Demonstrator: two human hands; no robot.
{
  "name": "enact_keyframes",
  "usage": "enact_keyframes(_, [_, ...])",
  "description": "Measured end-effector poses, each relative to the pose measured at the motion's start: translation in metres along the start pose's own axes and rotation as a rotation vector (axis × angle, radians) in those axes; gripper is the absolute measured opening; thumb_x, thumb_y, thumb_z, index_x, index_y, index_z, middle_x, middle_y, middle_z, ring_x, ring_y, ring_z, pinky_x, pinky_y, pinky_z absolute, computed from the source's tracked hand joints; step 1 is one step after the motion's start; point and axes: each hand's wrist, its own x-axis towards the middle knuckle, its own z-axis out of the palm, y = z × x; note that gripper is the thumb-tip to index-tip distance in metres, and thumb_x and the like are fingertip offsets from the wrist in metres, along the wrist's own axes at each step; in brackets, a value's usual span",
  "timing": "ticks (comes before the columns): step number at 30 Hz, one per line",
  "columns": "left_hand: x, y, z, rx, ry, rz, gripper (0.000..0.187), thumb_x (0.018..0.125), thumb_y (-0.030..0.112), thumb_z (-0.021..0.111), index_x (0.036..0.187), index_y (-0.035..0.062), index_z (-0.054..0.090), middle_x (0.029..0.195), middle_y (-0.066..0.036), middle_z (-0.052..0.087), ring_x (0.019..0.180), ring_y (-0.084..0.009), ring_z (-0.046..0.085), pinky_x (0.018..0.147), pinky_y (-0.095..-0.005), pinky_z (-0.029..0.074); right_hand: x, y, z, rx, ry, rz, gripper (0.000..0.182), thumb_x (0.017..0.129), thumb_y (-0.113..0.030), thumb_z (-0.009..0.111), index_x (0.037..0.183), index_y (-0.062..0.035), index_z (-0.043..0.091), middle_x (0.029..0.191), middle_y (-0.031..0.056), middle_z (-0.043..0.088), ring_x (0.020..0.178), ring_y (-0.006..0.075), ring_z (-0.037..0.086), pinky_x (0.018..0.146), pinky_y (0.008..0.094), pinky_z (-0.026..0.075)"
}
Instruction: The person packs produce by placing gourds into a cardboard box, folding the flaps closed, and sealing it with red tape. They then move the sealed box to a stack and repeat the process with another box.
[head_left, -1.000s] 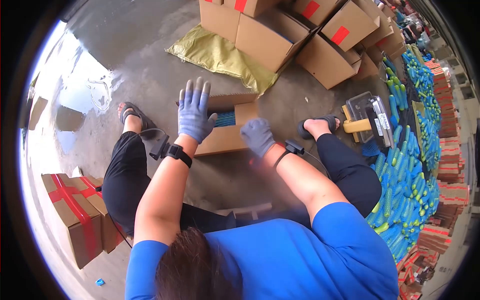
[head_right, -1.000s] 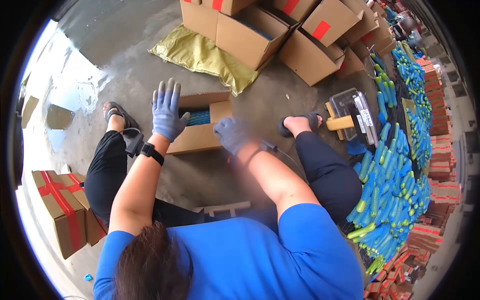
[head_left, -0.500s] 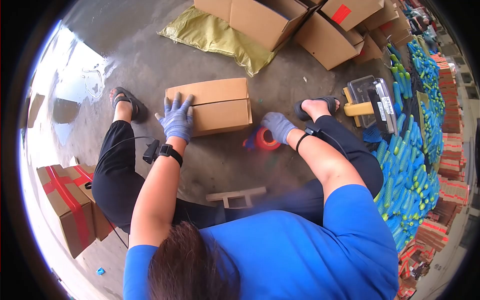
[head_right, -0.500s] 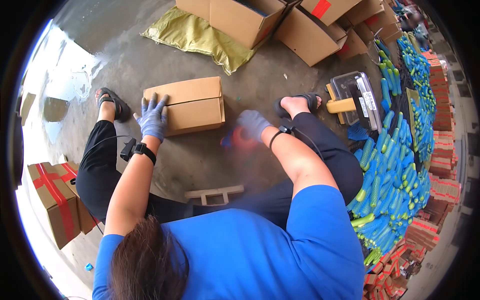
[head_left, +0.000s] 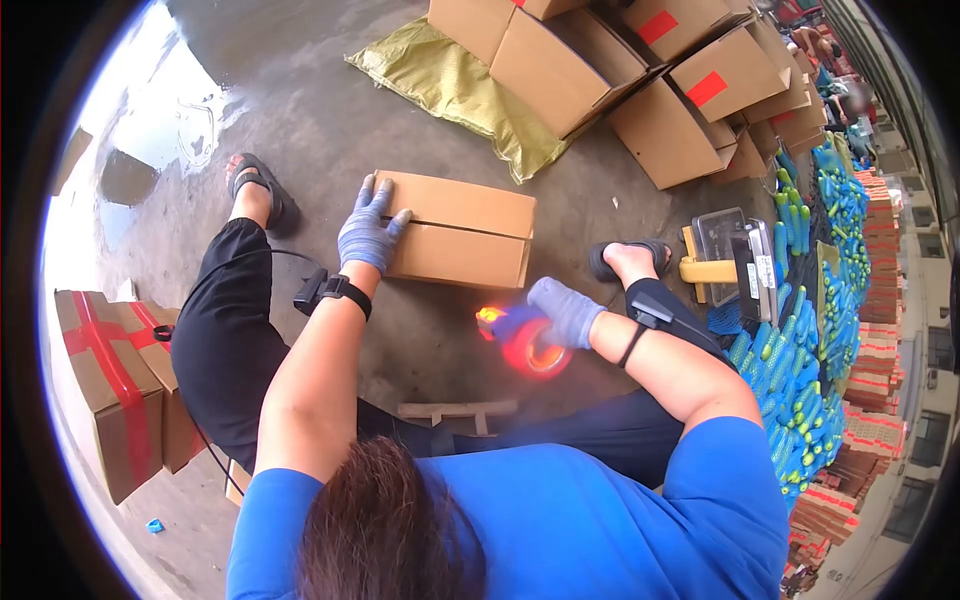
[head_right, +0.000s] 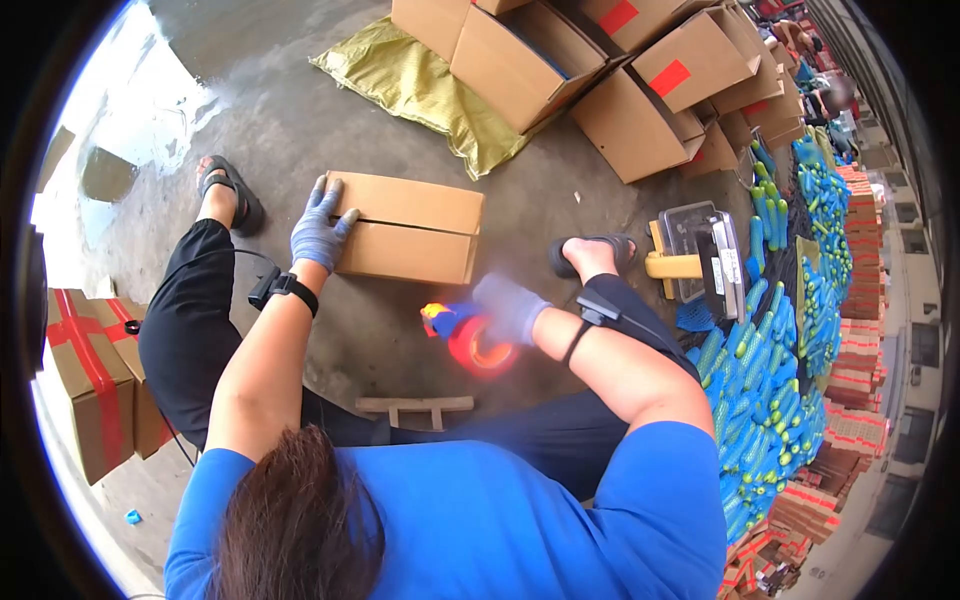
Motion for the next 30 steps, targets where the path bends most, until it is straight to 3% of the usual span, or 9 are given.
enact_keyframes(3, [0.000,0.033,0.000,-0.016,-0.101,-0.009,0.062,0.092,0.037,0.069,0.150,0.0232,0.050,0.165,-0.002,0.033,0.124,-0.0300,0.062,0.103,-0.0408,0.051,-0.031,-0.010,-0.013,0.361,0.315,-0.250,0.073,0.070,-0.006,0.078,0.138,-0.0036,0.054,0.126,0.0193,0.060,0.119,0.0366,0.060,0.098,0.0396,0.052])
enact_keyframes(4, [0.001,0.037,0.002,-0.034,-0.104,-0.015,0.062,0.092,0.037,0.069,0.150,0.0232,0.050,0.165,-0.002,0.033,0.124,-0.0300,0.062,0.103,-0.0408,0.051,-0.038,-0.037,-0.050,0.507,0.283,-0.045,0.077,0.070,-0.001,0.075,0.142,-0.0030,0.051,0.124,0.0190,0.062,0.118,0.0359,0.061,0.097,0.0390,0.052])
enact_keyframes(9, [0.003,0.041,0.008,-0.014,-0.071,0.002,0.060,0.092,0.039,0.068,0.148,0.0238,0.053,0.163,-0.003,0.036,0.122,-0.0305,0.063,0.102,-0.0421,0.052,-0.013,-0.032,-0.094,-0.132,0.894,-0.230,0.079,0.069,0.002,0.075,0.144,-0.0022,0.050,0.111,0.0182,0.065,0.102,0.0358,0.064,0.089,0.0402,0.053])
enact_keyframes(12, [0.005,0.041,0.005,-0.030,-0.067,-0.012,0.058,0.091,0.039,0.069,0.146,0.0242,0.056,0.161,-0.005,0.040,0.121,-0.0305,0.063,0.101,-0.0417,0.052,0.015,-0.047,-0.104,-0.106,1.068,-0.112,0.070,0.068,-0.001,0.076,0.136,-0.0031,0.057,0.109,0.0185,0.065,0.098,0.0366,0.062,0.086,0.0417,0.053])
enact_keyframes(16, [-0.001,0.045,0.013,0.334,0.238,0.095,0.045,0.091,0.039,0.068,0.131,0.0203,0.067,0.154,-0.010,0.049,0.115,-0.0296,0.064,0.095,-0.0385,0.052,0.041,-0.051,-0.102,-0.050,0.775,0.153,0.040,0.069,-0.009,0.079,0.106,-0.0038,0.067,0.093,0.0191,0.069,0.090,0.0396,0.065,0.085,0.0429,0.053])
enact_keyframes(19, [0.004,0.058,0.031,-0.122,0.222,0.072,0.036,0.094,0.044,0.062,0.110,0.0147,0.076,0.120,-0.010,0.069,0.100,-0.0314,0.068,0.091,-0.0394,0.050,0.041,-0.044,-0.102,-0.087,0.871,0.062,0.042,0.071,-0.043,0.087,0.075,-0.0069,0.067,0.078,0.0163,0.068,0.075,0.0393,0.068,0.063,0.0459,0.053])
enact_keyframes(21, [0.006,0.073,0.039,-0.805,-0.232,-0.081,0.052,0.099,0.058,0.050,0.099,0.0140,0.077,0.081,-0.008,0.070,0.080,-0.0290,0.066,0.084,-0.0392,0.048,0.042,-0.030,-0.095,0.005,0.831,0.027,0.040,0.073,-0.038,0.085,0.094,-0.0074,0.070,0.080,0.0171,0.068,0.078,0.0401,0.067,0.068,0.0459,0.053])
enact_keyframes(24, [0.008,0.091,0.027,-1.158,-0.752,-0.412,0.059,0.100,0.065,0.045,0.095,0.0139,0.075,0.076,-0.003,0.065,0.070,-0.0199,0.056,0.073,-0.0351,0.045,0.043,-0.001,-0.067,-0.161,1.051,-0.038,0.058,0.074,-0.032,0.084,0.124,-0.0093,0.065,0.088,0.0174,0.067,0.082,0.0393,0.065,0.074,0.0461,0.053])
enact_keyframes(30, [0.015,0.076,0.058,-1.322,-0.693,-0.295,0.036,0.101,0.044,0.059,0.092,0.0116,0.072,0.076,-0.002,0.063,0.069,-0.0144,0.051,0.068,-0.0303,0.044,0.036,0.003,-0.069,-0.126,0.872,-0.094,0.078,0.072,-0.028,0.084,0.144,-0.0194,0.056,0.098,0.0146,0.064,0.082,0.0361,0.064,0.079,0.0477,0.053])
